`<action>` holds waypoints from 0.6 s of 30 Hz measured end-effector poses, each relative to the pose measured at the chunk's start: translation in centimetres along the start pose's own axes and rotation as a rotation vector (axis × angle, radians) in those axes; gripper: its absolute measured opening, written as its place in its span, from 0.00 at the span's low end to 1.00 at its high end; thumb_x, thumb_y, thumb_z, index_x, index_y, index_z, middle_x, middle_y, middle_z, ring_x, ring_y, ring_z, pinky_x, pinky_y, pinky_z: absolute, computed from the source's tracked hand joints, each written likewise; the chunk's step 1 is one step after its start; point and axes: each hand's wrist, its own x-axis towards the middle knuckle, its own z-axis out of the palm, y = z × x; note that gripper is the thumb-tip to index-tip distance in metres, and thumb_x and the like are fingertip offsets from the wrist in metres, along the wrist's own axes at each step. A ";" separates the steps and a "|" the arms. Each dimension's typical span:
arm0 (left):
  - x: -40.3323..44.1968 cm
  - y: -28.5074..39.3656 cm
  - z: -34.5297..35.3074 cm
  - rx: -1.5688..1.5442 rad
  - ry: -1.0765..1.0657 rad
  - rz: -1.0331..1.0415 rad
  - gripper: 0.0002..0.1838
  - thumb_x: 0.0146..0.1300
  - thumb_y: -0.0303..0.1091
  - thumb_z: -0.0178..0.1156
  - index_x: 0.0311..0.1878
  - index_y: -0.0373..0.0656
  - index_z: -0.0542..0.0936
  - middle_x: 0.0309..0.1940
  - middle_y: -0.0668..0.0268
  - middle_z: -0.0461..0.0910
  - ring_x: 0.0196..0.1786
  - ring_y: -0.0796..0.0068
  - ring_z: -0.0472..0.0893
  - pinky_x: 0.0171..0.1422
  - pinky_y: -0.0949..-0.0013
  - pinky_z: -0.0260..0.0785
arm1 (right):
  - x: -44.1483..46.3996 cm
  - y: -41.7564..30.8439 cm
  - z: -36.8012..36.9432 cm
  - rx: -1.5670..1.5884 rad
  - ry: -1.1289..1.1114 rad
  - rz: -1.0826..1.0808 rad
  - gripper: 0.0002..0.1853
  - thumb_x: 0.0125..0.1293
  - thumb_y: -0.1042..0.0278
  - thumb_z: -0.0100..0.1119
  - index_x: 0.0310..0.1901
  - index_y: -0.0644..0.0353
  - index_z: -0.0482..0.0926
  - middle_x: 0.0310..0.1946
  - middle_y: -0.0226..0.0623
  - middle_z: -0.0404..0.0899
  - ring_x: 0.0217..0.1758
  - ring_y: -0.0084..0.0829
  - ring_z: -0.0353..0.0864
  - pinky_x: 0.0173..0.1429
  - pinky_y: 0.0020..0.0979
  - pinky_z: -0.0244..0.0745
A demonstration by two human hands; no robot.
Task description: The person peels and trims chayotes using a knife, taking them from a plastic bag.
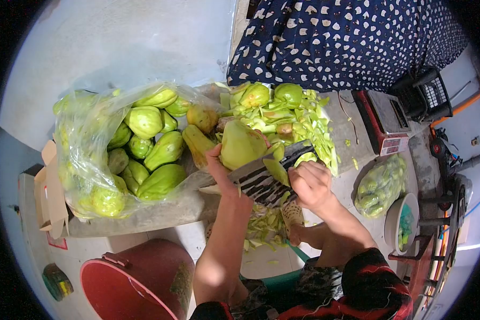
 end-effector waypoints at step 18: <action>-0.2 1.1 0.4 0.004 0.041 -0.027 0.34 0.57 0.52 0.45 0.61 0.36 0.70 0.54 0.54 0.76 0.55 0.56 0.77 0.62 0.53 0.69 | 0.7 0.3 -0.9 0.045 -0.036 0.031 0.12 0.40 0.73 0.57 0.30 0.65 0.72 0.19 0.35 0.66 0.18 0.34 0.71 0.20 0.33 0.66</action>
